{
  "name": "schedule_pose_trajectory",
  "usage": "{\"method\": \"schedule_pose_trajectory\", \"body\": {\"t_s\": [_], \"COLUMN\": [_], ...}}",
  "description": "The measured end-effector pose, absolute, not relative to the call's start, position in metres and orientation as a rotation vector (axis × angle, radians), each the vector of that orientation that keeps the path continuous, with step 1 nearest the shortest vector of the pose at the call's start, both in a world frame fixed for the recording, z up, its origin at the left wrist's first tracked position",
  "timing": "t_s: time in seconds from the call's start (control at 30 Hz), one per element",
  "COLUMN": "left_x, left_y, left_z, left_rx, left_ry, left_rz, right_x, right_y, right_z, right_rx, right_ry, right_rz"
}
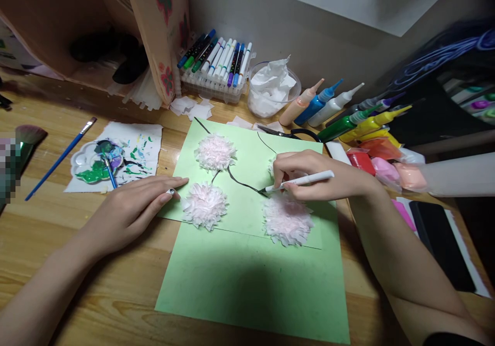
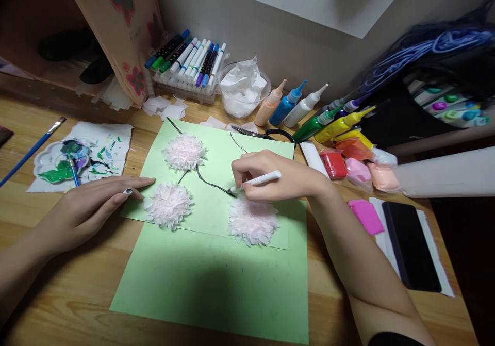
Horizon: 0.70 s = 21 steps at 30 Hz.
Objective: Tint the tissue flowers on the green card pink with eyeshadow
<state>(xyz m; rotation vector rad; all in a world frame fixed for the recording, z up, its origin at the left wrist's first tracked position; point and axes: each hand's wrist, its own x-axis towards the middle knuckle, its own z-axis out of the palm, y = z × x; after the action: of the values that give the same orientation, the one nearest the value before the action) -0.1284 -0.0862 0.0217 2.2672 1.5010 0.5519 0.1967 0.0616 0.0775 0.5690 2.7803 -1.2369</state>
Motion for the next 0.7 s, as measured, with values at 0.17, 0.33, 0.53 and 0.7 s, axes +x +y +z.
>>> {"method": "schedule_pose_trajectory", "body": {"t_s": [0.17,0.33,0.53,0.7], "left_x": [-0.1271,-0.1279,-0.1280,-0.1283], "left_y": [-0.0854,-0.0859,-0.0854,-0.0857], "left_z": [0.0221,0.0217,0.0211,0.0204], "left_rx": [2.269,2.277,2.293,2.289], "left_ry": [1.501,1.501,1.501,1.508], "left_rz": [0.546,0.563,0.553,0.563], "right_x": [0.1956,0.1951,0.1965,0.1973], "right_y": [0.0608,0.0608,0.0613,0.0620], "right_z": [0.0755,0.0734,0.0765,0.0786], "right_rx": [0.577,0.553,0.567,0.610], "right_ry": [2.817,2.829,2.797,2.726], "right_rz": [-1.227,-1.246,-1.232,-1.264]}}
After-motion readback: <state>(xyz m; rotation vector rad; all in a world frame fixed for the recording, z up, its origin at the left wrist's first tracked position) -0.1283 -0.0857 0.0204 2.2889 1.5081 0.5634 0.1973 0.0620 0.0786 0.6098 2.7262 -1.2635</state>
